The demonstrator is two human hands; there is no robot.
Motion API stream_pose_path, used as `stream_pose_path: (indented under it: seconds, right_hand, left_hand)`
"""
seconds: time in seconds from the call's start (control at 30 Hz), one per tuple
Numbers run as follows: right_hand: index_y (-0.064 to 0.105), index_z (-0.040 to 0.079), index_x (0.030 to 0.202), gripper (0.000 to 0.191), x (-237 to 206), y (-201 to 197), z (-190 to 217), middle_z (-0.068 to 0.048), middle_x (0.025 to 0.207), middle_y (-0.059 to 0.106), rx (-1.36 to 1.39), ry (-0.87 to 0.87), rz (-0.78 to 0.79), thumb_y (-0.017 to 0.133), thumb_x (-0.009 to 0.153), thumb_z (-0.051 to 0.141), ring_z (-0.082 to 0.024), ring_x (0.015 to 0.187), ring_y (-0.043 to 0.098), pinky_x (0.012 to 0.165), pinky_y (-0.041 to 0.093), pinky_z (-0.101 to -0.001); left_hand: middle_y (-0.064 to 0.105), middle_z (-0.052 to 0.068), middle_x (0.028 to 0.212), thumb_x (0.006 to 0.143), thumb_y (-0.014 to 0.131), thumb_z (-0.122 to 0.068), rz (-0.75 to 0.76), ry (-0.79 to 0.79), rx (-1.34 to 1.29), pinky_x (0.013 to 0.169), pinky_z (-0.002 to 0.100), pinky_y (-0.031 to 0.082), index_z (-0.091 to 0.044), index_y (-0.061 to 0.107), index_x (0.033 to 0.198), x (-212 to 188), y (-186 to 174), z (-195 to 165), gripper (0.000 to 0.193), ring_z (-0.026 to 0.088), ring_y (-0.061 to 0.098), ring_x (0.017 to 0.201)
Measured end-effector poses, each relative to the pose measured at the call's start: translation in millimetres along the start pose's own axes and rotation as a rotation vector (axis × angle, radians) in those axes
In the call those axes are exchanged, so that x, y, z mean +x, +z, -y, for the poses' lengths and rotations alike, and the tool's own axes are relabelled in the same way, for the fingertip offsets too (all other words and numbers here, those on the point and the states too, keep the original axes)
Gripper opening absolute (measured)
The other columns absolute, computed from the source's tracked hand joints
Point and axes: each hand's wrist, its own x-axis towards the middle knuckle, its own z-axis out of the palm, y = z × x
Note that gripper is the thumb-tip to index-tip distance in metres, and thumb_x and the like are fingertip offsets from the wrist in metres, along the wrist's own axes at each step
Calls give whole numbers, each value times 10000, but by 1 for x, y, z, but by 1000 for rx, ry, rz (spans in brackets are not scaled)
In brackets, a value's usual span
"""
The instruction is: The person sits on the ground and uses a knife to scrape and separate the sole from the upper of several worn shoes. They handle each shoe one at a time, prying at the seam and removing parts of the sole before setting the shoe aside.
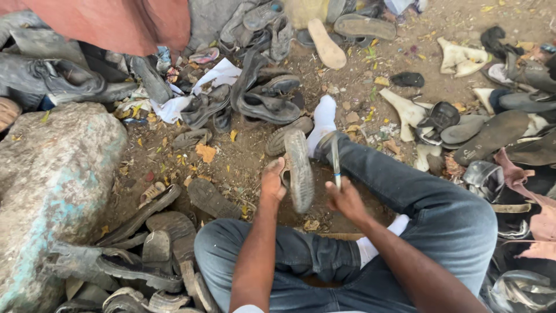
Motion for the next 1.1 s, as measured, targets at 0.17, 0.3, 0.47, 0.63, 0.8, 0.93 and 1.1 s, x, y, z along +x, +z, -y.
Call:
stream_pose_path:
  seconds: [0.17, 0.3, 0.47, 0.63, 0.8, 0.93, 1.1]
  right_hand:
    - [566, 115, 944, 223, 3, 19, 5, -9, 813, 583, 481, 67, -15, 680, 984, 303, -131, 738, 546, 623, 475, -316]
    - [504, 90, 913, 322, 2, -5, 11, -9, 791, 516, 359, -103, -117, 795, 946, 226, -151, 712, 482, 607, 432, -339]
    - [525, 177, 878, 203, -5, -32, 21, 31, 744, 613, -29, -66, 95, 722, 904, 218, -88, 672, 605, 618, 520, -262]
    - [485, 131, 828, 287, -6, -32, 3, 45, 736, 450, 306, -197, -4, 745, 939, 80, -71, 643, 398, 560, 352, -276]
    - [457, 148, 825, 312, 2, -45, -18, 58, 732, 486, 596, -185, 70, 727, 893, 8, -57, 640, 444, 557, 374, -267]
    - [470, 143, 855, 293, 16, -38, -6, 46, 758, 466, 550, -156, 31, 738, 917, 41, -72, 656, 443, 553, 367, -270]
    - [536, 127, 989, 134, 21, 7, 13, -29, 872, 637, 319, 174, 70, 631, 982, 221, -178, 792, 637, 623, 573, -352]
  left_hand:
    - [701, 119, 1121, 1040, 631, -223, -25, 122, -181, 941, 430, 572, -6, 619, 1197, -8, 18, 41, 268, 257, 671, 1018]
    - [706, 86, 1132, 1042, 584, -276, -159, 194, 233, 916, 379, 555, -6, 613, 1206, -12, 20, 0, 317, 208, 677, 1020]
    - [679, 33, 921, 940, 760, -260, -282, -105, 721, 674, 329, 491, -39, 680, 1089, -6, 11, -46, 279, 137, 614, 785]
    - [692, 46, 789, 896, 807, -204, -182, -125, 455, 580, 309, 531, 11, 693, 993, -7, -10, -8, 262, 139, 640, 642]
    - [682, 33, 818, 911, 765, -221, -88, -205, 236, 611, 314, 556, -20, 675, 1052, -6, -19, 9, 262, 140, 661, 682]
    - [677, 58, 979, 921, 777, -169, -49, -18, 266, 709, 300, 569, 1, 671, 1158, -5, -12, -5, 310, 152, 667, 826]
    - [672, 157, 1144, 866, 799, -79, 132, 177, 336, 805, 344, 602, 26, 638, 1307, -19, 0, -41, 482, 238, 675, 957]
